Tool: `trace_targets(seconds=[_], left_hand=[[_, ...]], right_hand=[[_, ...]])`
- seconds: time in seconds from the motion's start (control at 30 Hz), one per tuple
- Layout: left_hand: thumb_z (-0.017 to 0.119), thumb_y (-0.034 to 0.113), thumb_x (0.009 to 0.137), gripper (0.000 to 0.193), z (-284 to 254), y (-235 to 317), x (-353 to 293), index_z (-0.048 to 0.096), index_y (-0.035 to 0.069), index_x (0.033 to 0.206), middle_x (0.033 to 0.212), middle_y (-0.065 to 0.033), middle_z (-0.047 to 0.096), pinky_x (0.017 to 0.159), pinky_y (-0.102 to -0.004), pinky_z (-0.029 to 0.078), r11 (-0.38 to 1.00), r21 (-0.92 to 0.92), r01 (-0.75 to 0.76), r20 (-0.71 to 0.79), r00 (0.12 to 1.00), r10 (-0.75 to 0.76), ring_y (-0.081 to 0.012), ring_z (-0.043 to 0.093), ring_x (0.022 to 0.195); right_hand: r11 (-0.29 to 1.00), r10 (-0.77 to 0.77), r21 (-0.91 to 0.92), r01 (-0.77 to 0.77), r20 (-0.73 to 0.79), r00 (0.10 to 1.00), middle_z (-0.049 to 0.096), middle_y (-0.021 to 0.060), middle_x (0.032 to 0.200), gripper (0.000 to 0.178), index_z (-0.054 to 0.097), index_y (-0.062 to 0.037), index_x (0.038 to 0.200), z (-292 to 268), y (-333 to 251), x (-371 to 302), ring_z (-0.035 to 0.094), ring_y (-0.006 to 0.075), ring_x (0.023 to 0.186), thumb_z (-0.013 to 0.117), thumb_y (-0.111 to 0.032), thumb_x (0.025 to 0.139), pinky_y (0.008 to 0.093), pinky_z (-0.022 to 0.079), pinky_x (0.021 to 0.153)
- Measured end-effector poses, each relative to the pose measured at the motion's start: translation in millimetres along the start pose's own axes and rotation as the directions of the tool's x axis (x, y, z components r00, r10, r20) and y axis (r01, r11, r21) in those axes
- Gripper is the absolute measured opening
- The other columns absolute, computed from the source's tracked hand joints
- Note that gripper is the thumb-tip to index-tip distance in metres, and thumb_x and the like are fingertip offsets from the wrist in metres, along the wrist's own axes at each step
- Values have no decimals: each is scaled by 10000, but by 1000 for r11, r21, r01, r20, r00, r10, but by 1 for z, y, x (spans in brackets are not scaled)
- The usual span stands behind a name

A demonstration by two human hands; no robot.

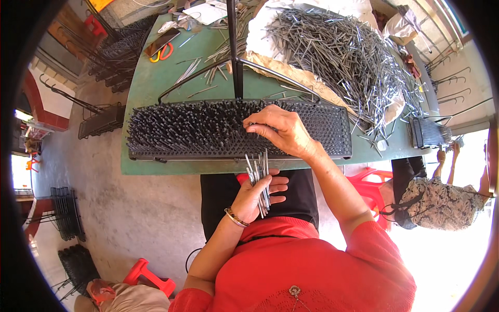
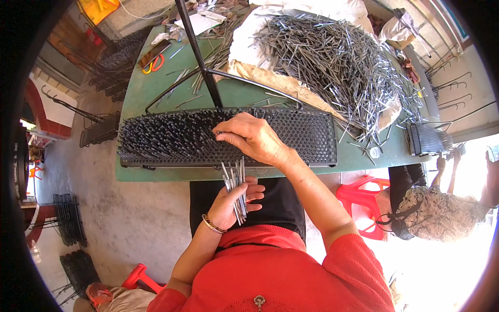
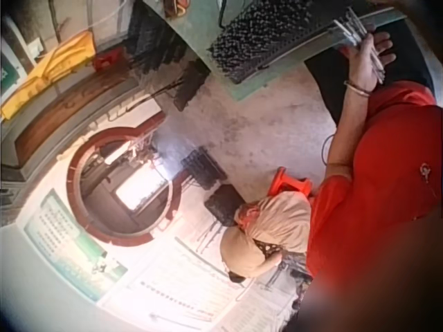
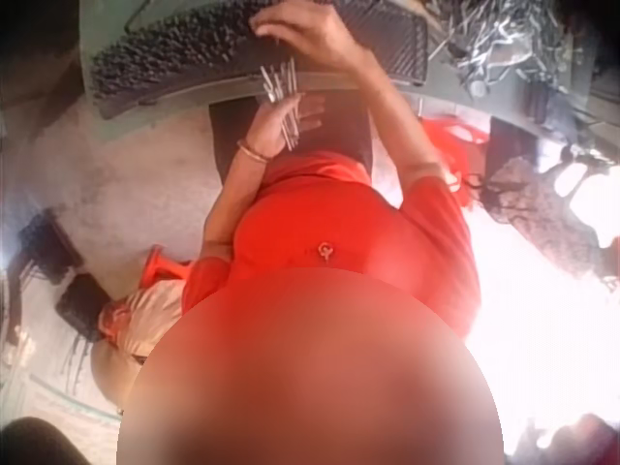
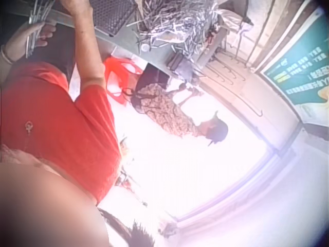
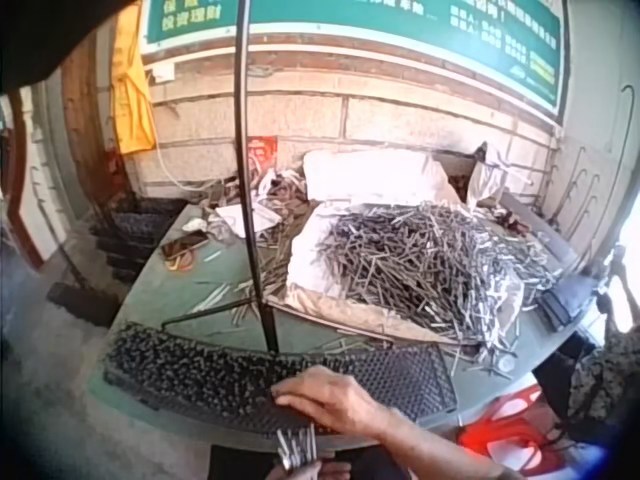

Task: The recorder is manually inserting small metal rods into a black grid template on a workshop table.

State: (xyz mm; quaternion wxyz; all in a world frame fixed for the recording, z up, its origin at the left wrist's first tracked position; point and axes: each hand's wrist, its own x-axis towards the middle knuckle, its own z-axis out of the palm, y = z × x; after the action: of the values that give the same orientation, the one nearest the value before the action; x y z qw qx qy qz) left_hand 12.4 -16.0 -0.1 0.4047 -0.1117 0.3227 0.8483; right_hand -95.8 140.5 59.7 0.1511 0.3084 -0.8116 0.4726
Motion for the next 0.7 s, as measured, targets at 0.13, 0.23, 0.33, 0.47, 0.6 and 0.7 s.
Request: trace_targets(seconds=[0.13, 0.23, 0.33, 0.47, 0.6, 0.7], left_hand=[[477, 192, 973, 309, -1, 0, 0, 490, 12, 1224, 1113, -178, 620, 772, -392, 568, 1000, 3, -1, 2, 1000, 1, -240, 630, 986], [478, 194, 972, 313, -1, 0, 1, 490, 12, 1227, 1113, -177, 621, 773, -393, 567, 1000, 7, 2, 1, 1000, -2, -241, 631, 984], [480, 196, 972, 315, -1, -1, 0, 491, 14, 1228, 1116, -176, 620, 773, -393, 566, 1000, 11, 3, -4, 1000, -3, -241, 631, 984], [475, 192, 972, 314, -1, 0, 1, 485, 13, 1230, 1119, -181, 617, 767, -391, 567, 1000, 4, 4, -4, 1000, -4, -242, 631, 984], [470, 189, 973, 316, 0, 0, 0, 476, 11, 1234, 1123, -186, 612, 759, -387, 568, 1000, 8, 4, 3, 1000, -4, -245, 632, 982], [472, 191, 972, 317, 0, 0, 0, 475, 11, 1233, 1124, -184, 610, 757, -383, 569, 1000, 9, 9, -1, 1000, -9, -245, 632, 982]], right_hand=[[999, 22, 29, -22, 5, 1000, 677, 53, 871, 141, 672, -49, 946, -1, 1, -2, 621, 212, 771, 685, -63, 807, 316, 508, 696], [999, 27, 44, -25, -46, 999, 679, 58, 871, 141, 670, -42, 946, 1, 3, -5, 622, 211, 769, 684, -54, 806, 313, 507, 696], [999, 20, 41, -19, -16, 1000, 679, 63, 865, 141, 669, -39, 944, 4, 5, -5, 623, 216, 770, 687, -55, 805, 319, 501, 704], [999, 38, 7, -38, -41, 998, 679, 61, 855, 145, 671, -43, 947, 4, 3, -9, 625, 222, 770, 691, -59, 804, 326, 496, 714], [999, 43, -22, -44, -65, 997, 648, 73, 806, 166, 673, -76, 966, 10, 5, -15, 603, 253, 754, 690, -123, 808, 357, 483, 711], [995, 56, -76, -64, -97, 994, 644, 77, 798, 197, 668, -75, 990, 16, 1, -16, 601, 253, 751, 691, -108, 797, 356, 474, 702]])
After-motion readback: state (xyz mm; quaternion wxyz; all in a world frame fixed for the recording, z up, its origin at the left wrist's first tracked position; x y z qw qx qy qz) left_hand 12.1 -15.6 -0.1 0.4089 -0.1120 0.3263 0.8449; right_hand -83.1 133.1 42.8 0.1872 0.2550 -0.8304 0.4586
